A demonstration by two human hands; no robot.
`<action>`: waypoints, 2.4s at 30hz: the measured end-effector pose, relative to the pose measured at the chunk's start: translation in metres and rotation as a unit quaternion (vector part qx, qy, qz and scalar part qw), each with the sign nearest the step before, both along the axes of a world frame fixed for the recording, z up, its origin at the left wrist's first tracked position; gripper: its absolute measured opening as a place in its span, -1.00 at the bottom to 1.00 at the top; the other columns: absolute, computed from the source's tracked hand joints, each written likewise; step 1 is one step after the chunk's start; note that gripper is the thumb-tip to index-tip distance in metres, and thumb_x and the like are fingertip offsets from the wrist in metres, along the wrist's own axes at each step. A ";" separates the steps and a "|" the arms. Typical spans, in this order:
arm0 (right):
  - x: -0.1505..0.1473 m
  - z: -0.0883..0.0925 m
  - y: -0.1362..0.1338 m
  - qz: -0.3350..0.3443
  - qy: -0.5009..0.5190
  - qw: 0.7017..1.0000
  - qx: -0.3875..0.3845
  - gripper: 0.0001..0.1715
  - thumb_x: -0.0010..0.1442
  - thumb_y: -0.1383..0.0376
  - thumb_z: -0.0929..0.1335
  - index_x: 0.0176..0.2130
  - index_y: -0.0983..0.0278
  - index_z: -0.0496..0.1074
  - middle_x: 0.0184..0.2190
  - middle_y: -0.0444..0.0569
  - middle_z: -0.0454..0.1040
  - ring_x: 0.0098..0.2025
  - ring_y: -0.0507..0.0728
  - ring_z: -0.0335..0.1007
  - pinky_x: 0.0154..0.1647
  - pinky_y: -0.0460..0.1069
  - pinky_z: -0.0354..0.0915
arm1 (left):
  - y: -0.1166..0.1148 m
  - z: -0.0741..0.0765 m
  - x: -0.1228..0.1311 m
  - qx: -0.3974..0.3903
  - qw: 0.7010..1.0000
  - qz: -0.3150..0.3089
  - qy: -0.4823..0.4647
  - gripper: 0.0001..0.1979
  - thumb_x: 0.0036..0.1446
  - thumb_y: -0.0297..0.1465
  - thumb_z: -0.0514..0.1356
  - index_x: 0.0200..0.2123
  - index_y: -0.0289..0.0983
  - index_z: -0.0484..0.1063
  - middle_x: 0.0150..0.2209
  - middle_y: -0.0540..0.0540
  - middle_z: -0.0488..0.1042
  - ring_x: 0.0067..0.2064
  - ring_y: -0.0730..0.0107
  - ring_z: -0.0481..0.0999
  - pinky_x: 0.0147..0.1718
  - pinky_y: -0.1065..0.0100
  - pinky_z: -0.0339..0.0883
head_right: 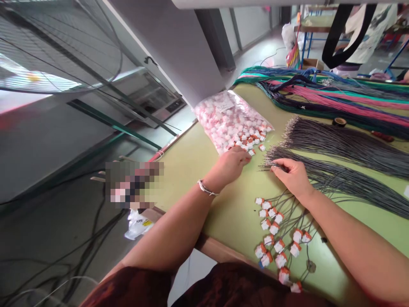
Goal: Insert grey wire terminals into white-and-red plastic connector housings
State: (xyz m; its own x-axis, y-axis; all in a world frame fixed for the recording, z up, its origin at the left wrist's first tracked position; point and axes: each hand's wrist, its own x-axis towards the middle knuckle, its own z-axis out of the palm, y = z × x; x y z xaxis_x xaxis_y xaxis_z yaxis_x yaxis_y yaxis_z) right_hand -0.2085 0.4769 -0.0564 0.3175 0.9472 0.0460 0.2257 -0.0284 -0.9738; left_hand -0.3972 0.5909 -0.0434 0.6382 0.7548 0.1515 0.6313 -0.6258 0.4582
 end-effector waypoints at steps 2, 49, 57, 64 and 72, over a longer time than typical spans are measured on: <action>0.000 0.001 0.000 0.013 0.009 1.000 -0.009 -0.71 0.01 0.15 0.36 -0.36 0.32 0.52 -0.52 -0.04 0.49 -0.58 0.00 0.23 -0.58 -0.09 0.17 | 0.000 -0.004 0.002 0.009 0.999 -0.004 0.030 -0.77 0.07 -0.52 0.07 -0.30 -0.28 0.52 -0.27 -0.17 0.42 -0.22 0.26 0.43 -0.21 0.28 0.32; -0.002 0.006 0.002 -0.006 -0.092 0.996 -0.010 -0.81 -0.06 0.21 0.31 -0.54 0.30 0.36 -0.65 -0.17 0.24 -0.57 -0.03 0.07 -0.55 -0.10 0.04 | -0.039 -0.006 0.034 -0.496 0.795 0.024 -0.347 -0.83 -0.13 -0.40 0.35 -0.40 -0.35 0.57 -0.54 -0.03 0.49 -0.52 0.57 0.39 -0.46 0.47 0.31; -0.003 0.009 -0.001 -0.033 -0.141 0.989 0.017 -0.82 -0.04 0.22 0.29 -0.54 0.29 0.36 -0.66 -0.17 0.25 -0.58 -0.03 0.08 -0.54 -0.10 0.08 | -0.031 -0.006 0.029 -0.598 0.680 0.043 -0.421 -0.81 -0.12 -0.45 0.38 -0.36 -0.35 0.53 -0.43 -0.01 0.51 -0.45 0.61 0.46 -0.34 0.51 0.37; -0.002 0.006 -0.001 -0.046 -0.161 0.985 0.025 -0.82 -0.02 0.22 0.29 -0.52 0.29 0.36 -0.66 -0.16 0.27 -0.58 -0.02 0.11 -0.52 -0.09 0.10 | -0.031 -0.007 0.028 -0.619 0.665 0.021 -0.417 -0.86 -0.10 -0.47 0.37 -0.42 -0.38 0.51 -0.43 -0.04 0.52 -0.43 0.59 0.48 -0.32 0.51 0.38; -0.004 0.009 -0.005 -0.028 -0.156 0.987 0.034 -0.86 -0.01 0.24 0.30 -0.51 0.27 0.35 -0.67 -0.19 0.25 -0.61 -0.03 0.09 -0.57 -0.11 0.06 | -0.031 -0.007 0.028 -0.620 0.666 0.020 -0.415 -0.78 -0.16 -0.54 0.35 -0.32 -0.37 0.57 -0.38 -0.09 0.57 -0.31 0.50 0.52 -0.14 0.43 0.35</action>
